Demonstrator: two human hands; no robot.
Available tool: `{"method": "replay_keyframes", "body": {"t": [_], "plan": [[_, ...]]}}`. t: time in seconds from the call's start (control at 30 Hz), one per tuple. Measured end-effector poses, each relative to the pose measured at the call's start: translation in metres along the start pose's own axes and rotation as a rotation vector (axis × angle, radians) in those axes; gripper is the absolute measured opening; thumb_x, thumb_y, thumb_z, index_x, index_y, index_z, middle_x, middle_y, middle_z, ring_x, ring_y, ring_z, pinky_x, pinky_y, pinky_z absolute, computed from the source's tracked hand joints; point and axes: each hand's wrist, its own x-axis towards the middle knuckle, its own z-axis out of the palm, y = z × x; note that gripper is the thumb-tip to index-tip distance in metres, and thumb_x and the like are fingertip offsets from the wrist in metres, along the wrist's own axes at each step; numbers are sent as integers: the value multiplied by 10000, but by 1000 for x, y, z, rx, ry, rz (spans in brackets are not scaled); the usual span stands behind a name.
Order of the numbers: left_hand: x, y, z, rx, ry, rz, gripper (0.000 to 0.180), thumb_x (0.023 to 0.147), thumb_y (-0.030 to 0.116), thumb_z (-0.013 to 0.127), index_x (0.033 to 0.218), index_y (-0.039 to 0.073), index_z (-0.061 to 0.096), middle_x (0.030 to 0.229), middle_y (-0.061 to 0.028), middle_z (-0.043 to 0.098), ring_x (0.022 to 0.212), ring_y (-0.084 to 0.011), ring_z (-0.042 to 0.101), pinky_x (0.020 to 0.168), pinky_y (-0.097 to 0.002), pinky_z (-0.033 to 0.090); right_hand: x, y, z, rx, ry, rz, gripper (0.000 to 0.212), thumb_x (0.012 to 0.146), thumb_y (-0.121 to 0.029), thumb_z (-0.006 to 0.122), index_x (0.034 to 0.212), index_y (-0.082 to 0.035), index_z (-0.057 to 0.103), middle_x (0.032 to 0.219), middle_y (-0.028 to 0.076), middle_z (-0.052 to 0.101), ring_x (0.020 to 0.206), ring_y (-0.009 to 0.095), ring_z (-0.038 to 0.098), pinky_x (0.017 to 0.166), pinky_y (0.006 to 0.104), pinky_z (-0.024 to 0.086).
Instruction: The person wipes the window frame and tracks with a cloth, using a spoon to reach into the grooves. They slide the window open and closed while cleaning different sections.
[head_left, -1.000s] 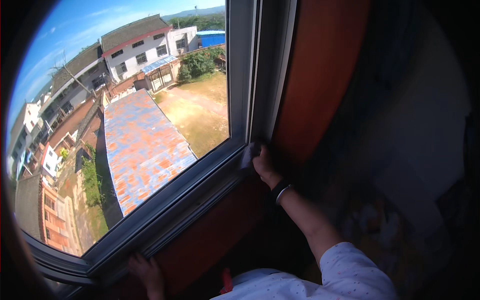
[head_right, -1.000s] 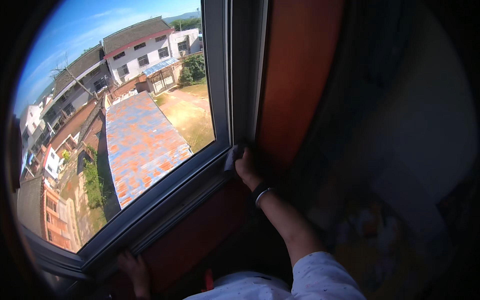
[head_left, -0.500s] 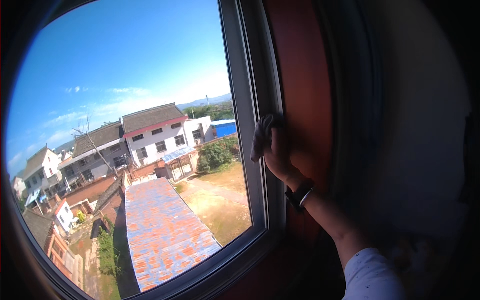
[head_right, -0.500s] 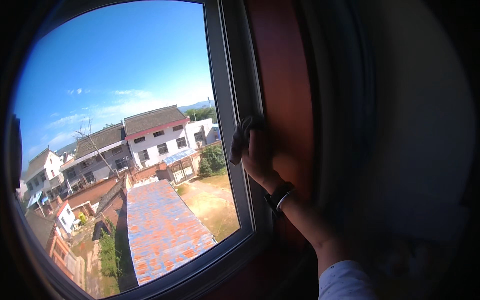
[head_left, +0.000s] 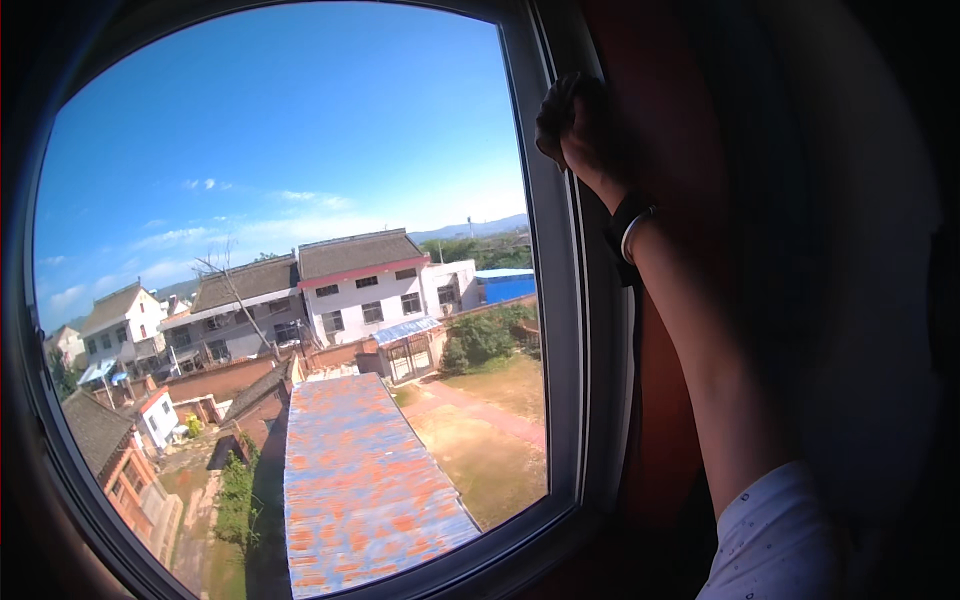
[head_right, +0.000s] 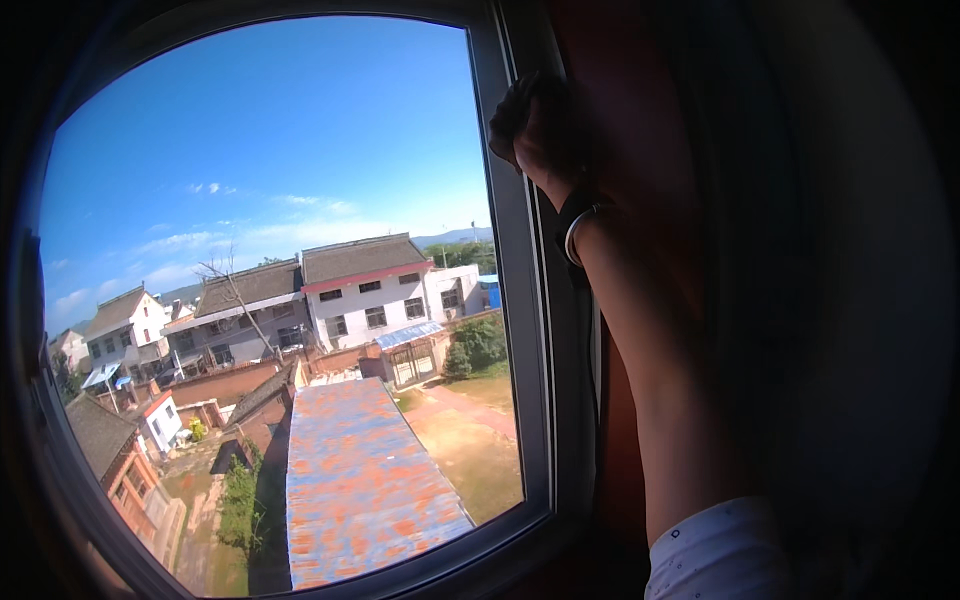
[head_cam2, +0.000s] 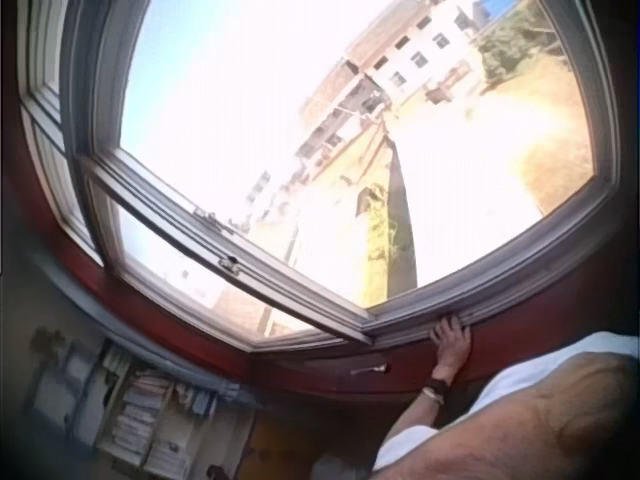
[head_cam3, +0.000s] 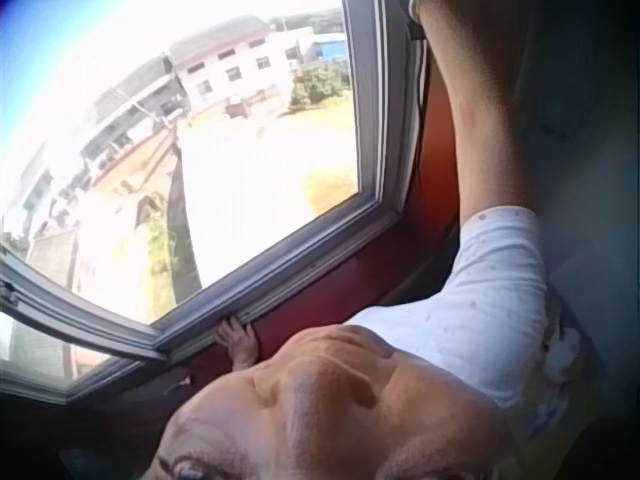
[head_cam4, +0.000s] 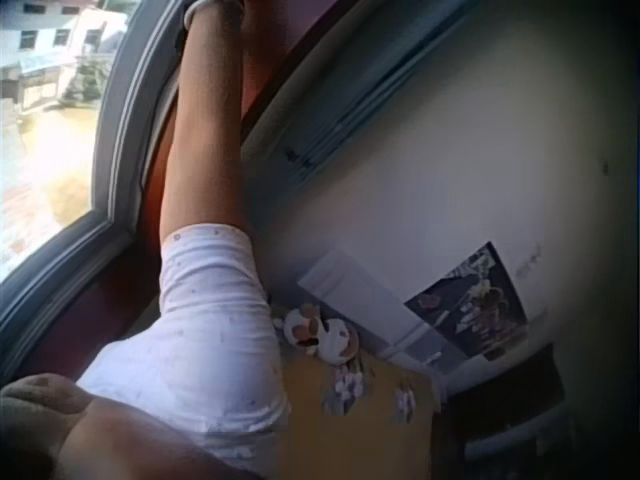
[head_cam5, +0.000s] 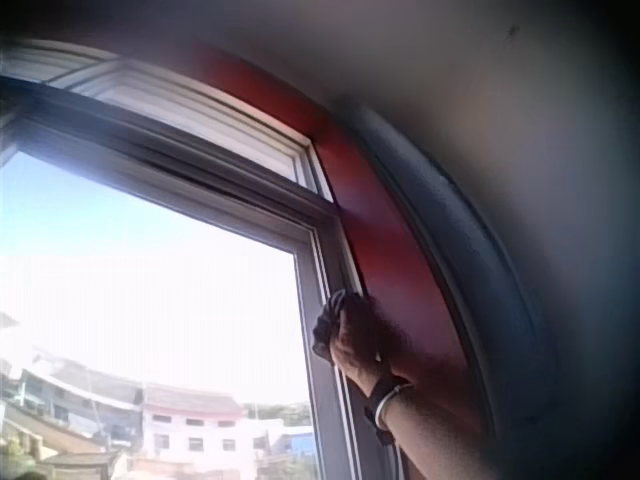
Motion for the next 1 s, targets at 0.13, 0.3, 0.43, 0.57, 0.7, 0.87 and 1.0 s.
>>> {"method": "replay_keyframes", "body": {"t": [0.13, 0.3, 0.43, 0.57, 0.7, 0.87, 1.0], "plan": [[0, 8, -21, 9, -51, -30, 605, 895, 401, 554, 1322, -16, 455, 1331, -278, 420, 1259, -465, 356, 1019, -678, 262, 27, -22, -8, 35, -84, 185, 558, 851, -92, 477, 1402, -73, 393, 1385, 229, 448, 1321, 385, 395, 1101, 450, 323], [1, 12, -12, 10, -1, -7, 603, 889, 393, 561, 1327, -9, 456, 1335, -269, 419, 1251, -468, 360, 1020, -677, 262, -23, -6, -12, 61, 37, 58, 576, 810, 46, 512, 1368, -73, 433, 1370, 207, 455, 1297, 362, 418, 1085, 451, 333], [4, 10, -4, 20, -2, -55, 596, 881, 382, 577, 1309, -19, 471, 1329, -261, 421, 1243, -464, 359, 1019, -680, 257, -123, -38, -20, 523, 80, -106, 413, 904, 51, 514, 1301, -47, 461, 1074, 77, 537, 926, 162, 538, 782, 281, 464], [9, 11, -18, -127, 47, -36, 590, 859, 349, 613, 1294, -27, 481, 1303, -259, 436, 1240, -453, 358, 1022, -667, 258, -236, -56, -38, 659, -35, 53, 335, 953, 20, 470, 1272, -74, 428, 981, 19, 482, 774, 82, 476, 640, 217, 437], [14, 11, -33, -383, 137, 179, 523, 787, 252, 697, 1212, -17, 556, 1277, -254, 451, 1236, -439, 362, 1051, -591, 281, -362, 15, -72, 1142, -404, 926, 519, 960, -117, 524, 1431, -35, 323, 1354, 174, 465, 1270, 325, 428, 1076, 440, 309], [25, -10, -108, -643, 332, 181, 443, 761, 118, 717, 1170, 5, 589, 1282, -213, 465, 1267, -409, 386, 1065, -498, 362, -376, 91, -65, 273, -132, 491, 568, 936, -78, 545, 1455, -29, 320, 1457, 203, 387, 1360, 311, 359, 1143, 397, 250], [-3, -55, -165, -621, 498, 36, 395, 778, -3, 658, 1162, -11, 571, 1237, -189, 511, 1209, -363, 466, 1032, -441, 405, -309, 55, -41, 134, -202, 210, 511, 944, -92, 541, 1419, -3, 375, 1418, 217, 439, 1326, 337, 410, 1111, 400, 308]]}}
